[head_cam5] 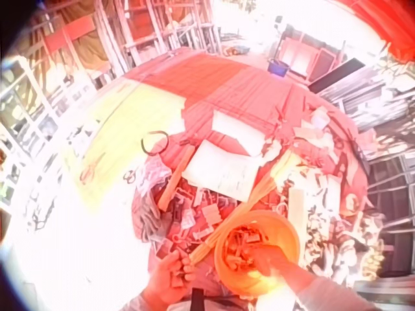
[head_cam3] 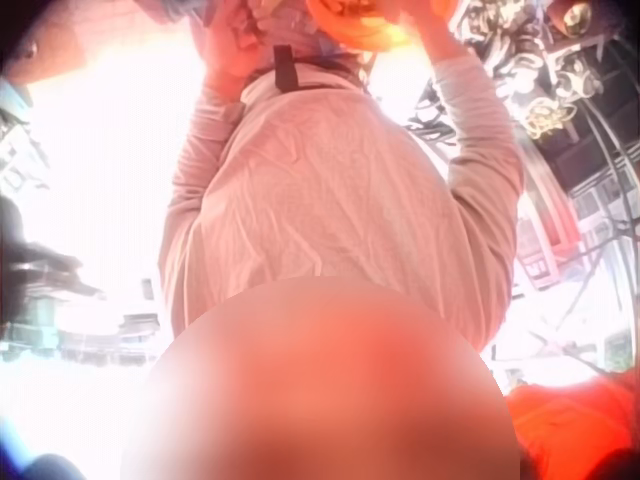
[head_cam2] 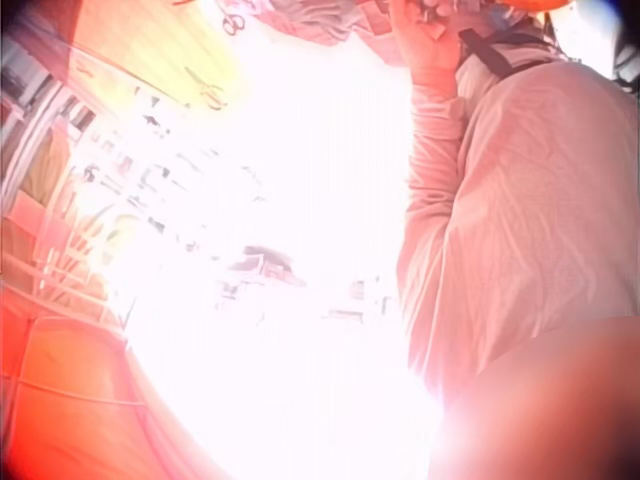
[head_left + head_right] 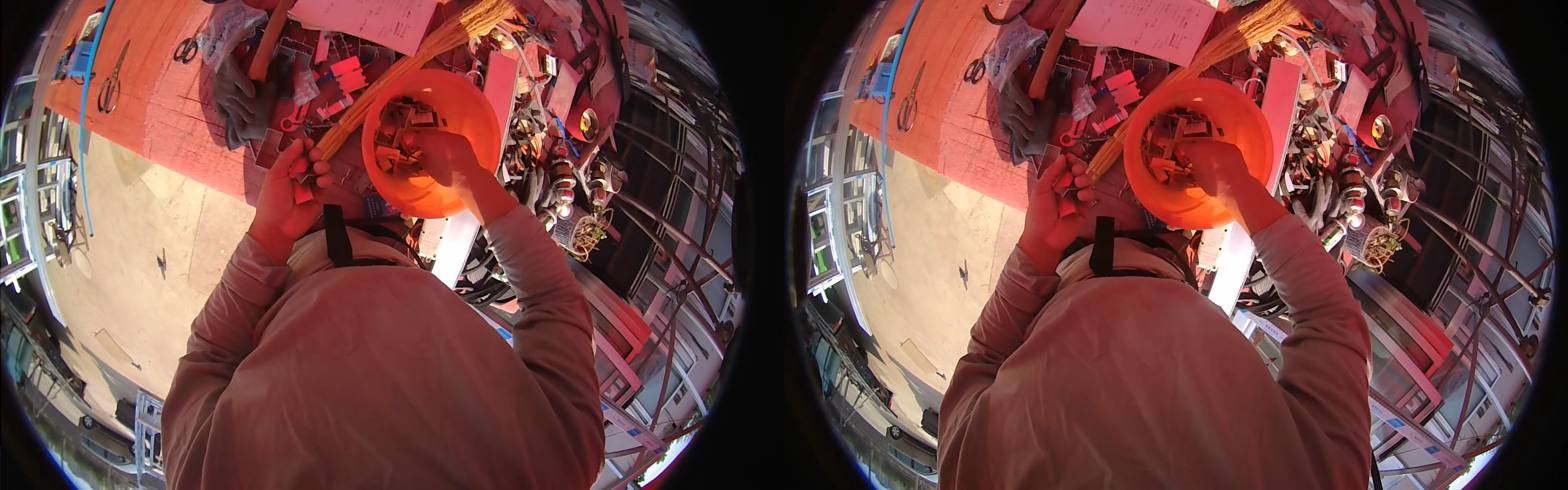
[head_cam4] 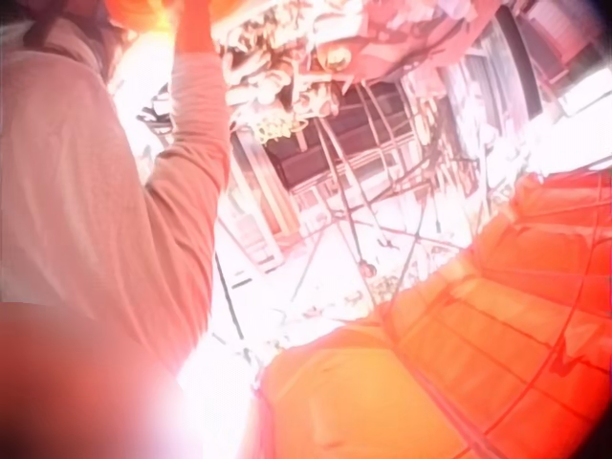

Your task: The person selects small wooden blocks from a bucket, then uses a cordless drill to drive screws into a long white plank resting on a red workbench. The person repeatedly positions blocks and drives screws along the plank's length.

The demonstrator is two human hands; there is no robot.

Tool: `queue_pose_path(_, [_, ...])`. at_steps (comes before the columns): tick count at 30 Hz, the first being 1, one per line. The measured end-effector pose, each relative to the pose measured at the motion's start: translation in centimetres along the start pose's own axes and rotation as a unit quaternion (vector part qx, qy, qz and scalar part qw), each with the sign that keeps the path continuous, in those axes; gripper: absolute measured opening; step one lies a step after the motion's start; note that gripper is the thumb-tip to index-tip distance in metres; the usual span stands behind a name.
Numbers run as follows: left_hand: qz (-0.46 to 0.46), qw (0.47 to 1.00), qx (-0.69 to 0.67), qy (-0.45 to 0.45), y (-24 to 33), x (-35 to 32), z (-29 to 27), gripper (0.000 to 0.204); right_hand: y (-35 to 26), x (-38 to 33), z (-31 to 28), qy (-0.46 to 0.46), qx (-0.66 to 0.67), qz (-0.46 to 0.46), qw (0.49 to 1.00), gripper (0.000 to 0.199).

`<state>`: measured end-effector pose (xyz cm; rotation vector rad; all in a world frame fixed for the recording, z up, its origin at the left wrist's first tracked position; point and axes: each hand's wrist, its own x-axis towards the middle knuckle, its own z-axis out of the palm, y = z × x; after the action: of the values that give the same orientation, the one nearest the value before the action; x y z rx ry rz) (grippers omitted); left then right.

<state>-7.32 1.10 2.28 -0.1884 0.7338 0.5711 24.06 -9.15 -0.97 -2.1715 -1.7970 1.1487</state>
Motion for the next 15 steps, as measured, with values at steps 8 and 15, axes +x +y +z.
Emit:
queue_pose_path(8, [0.009, 1.0, 0.018, 0.004, -0.1, -0.3, 0.3, 0.015, -1.7, 1.0, 1.7, -0.172, -0.028, 0.079, 0.981, 0.033])
queue_pose_path(15, [0.013, 1.0, 0.022, 0.001, 0.1, -0.1, 0.0, 0.015, -1.9, 1.1, -0.5, -0.212, -0.175, -0.064, 0.959, 0.032])
